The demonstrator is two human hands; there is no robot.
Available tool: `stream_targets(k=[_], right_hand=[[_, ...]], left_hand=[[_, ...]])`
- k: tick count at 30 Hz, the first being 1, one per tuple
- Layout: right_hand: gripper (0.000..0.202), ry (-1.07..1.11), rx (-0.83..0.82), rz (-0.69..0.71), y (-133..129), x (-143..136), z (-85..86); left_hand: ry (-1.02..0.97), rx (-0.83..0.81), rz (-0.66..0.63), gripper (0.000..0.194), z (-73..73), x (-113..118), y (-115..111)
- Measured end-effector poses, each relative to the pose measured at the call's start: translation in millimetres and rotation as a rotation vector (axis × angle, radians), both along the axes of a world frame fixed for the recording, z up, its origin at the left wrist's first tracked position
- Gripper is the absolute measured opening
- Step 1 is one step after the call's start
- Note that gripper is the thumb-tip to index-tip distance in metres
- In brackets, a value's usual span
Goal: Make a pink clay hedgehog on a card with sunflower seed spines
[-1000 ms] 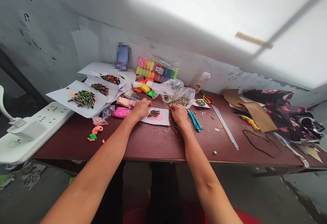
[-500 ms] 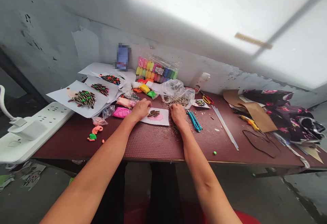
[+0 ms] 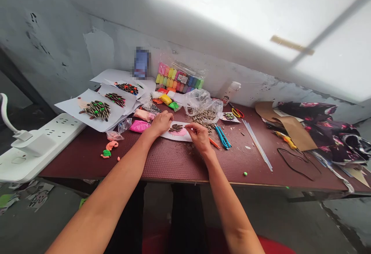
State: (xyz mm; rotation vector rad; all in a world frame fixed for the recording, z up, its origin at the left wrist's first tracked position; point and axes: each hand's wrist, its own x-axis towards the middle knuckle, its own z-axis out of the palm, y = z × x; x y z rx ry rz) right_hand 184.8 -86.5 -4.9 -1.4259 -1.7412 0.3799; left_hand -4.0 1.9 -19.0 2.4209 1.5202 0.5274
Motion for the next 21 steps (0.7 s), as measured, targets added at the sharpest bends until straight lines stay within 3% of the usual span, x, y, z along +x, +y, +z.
stream_targets(k=[3,8,21], right_hand=[[0.014,-0.042,-0.009,0.06,-6.3,-11.2,-1.6],[0.006,-0.102,-0.045,0.01,-8.6,-19.5,-4.2],[0.012,-0.311,-0.052,-0.056,-9.6,-30.8,-2.2]], left_hand=[[-0.006,0.0,0.003,0.026,0.2,0.0,-0.3],[0.004,0.002,0.011,0.028,1.2,0.6,-1.1],[-0.007,0.022,0.007,0.028,-3.6,0.9,1.9]])
